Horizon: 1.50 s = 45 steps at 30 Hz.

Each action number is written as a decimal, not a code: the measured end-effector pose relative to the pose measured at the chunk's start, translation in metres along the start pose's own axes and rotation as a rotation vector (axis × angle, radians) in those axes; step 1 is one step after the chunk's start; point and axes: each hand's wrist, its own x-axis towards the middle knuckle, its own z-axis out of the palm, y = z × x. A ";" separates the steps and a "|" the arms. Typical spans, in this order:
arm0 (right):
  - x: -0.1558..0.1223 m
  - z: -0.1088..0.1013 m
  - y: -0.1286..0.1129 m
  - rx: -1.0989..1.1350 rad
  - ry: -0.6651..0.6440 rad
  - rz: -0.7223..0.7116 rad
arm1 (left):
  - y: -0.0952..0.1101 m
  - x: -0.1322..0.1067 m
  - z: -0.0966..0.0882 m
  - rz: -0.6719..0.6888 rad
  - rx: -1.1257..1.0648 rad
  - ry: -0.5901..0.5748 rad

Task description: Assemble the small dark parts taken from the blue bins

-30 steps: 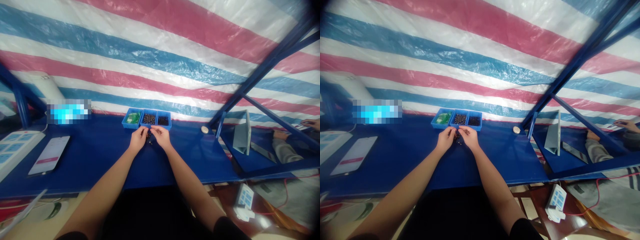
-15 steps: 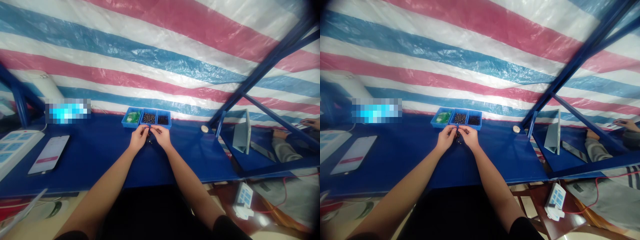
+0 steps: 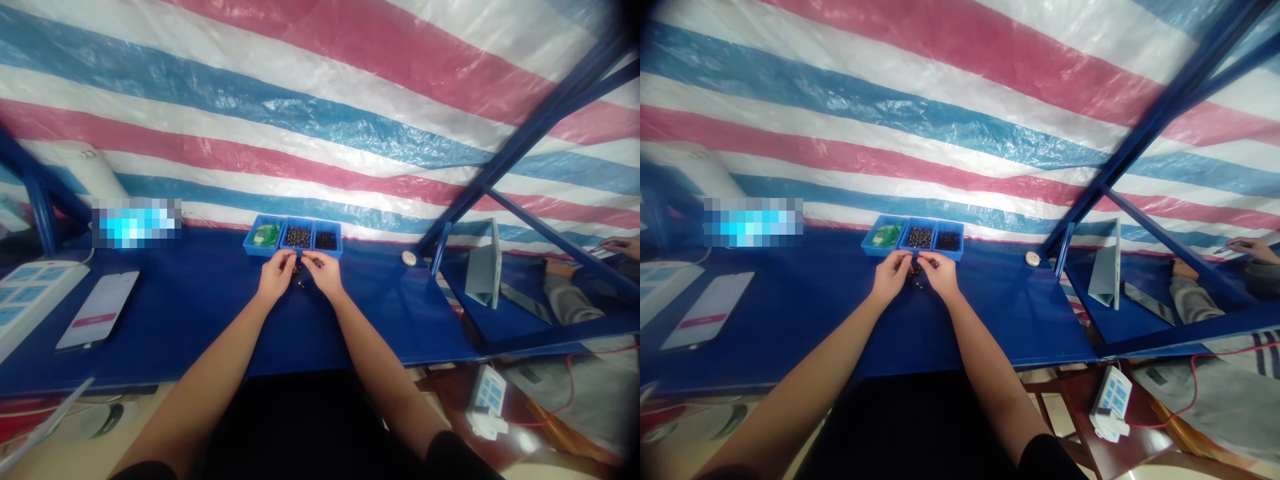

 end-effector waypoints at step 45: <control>0.000 0.000 -0.003 -0.070 -0.015 -0.004 | 0.000 -0.002 -0.001 0.020 0.070 -0.066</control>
